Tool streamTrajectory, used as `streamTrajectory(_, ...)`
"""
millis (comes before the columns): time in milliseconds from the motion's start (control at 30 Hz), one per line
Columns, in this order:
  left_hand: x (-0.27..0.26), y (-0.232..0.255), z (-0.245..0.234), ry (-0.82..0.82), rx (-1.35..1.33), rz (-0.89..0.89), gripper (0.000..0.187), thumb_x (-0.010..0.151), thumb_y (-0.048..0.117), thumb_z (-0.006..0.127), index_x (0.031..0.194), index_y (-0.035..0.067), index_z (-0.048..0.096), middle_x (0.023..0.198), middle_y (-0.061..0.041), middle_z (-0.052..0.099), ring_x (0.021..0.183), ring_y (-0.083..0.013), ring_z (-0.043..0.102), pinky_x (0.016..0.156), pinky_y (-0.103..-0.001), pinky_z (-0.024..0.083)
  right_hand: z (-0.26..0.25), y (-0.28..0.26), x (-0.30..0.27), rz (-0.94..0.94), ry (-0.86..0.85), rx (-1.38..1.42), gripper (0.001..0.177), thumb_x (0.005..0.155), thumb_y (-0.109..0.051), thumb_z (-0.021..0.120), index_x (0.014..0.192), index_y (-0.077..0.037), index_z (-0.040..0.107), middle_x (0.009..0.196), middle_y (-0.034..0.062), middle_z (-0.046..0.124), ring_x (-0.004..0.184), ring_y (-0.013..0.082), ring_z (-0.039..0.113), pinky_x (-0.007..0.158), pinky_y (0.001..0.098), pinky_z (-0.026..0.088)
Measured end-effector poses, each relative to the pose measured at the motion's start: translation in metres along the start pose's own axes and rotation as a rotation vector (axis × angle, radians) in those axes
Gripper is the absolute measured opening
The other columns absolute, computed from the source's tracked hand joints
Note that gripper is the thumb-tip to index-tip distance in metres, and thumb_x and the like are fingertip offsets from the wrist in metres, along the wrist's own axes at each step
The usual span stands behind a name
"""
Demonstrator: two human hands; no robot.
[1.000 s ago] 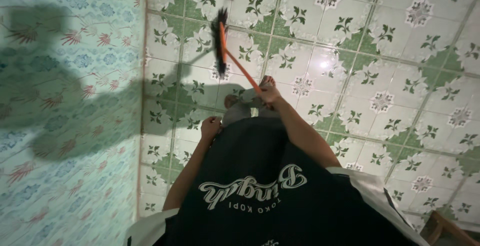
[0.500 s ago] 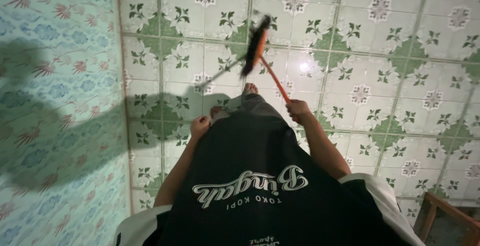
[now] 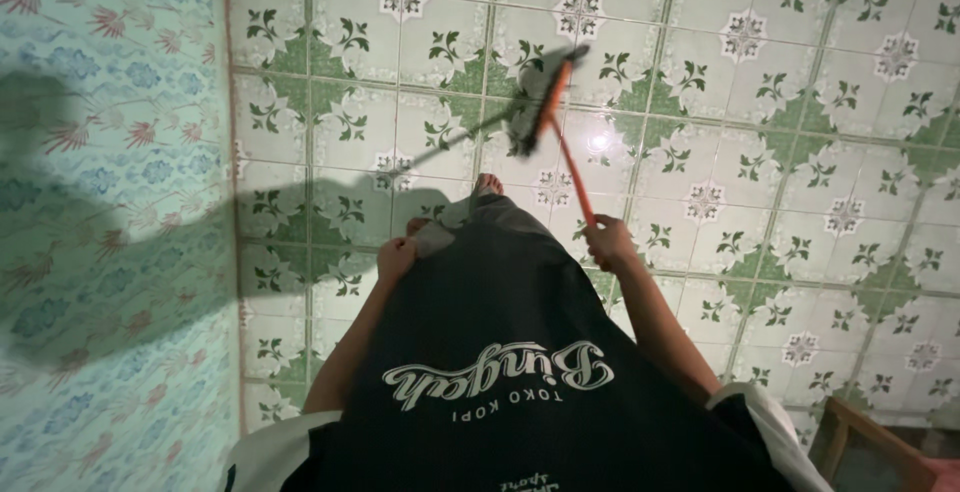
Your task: The person sweeps the tiled floor using a broom and then uses a dustpan to collect the debris.
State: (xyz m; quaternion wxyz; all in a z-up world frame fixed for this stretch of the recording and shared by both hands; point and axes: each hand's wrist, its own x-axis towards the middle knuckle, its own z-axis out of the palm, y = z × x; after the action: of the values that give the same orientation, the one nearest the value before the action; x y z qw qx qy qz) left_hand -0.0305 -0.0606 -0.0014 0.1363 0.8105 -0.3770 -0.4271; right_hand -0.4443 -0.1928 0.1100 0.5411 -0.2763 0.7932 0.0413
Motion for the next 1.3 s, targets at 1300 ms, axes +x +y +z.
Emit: streamTrajectory(1300,0.038,0.061,0.010,0.074,-0.145,-0.145,0.036,0.088,0.041,0.067,0.094,0.007,0.078,0.085,-0.011,0.078,0.086,-0.0305,0.074,0.080,-0.041,0.055,0.000,0.003,0.096,0.053,-0.139,0.273,0.038,0.089,-0.017,0.066,0.125,-0.006,0.069,0.070,0.0013,0.057,0.048,0.0103,0.046,0.035,0.0264,0.034)
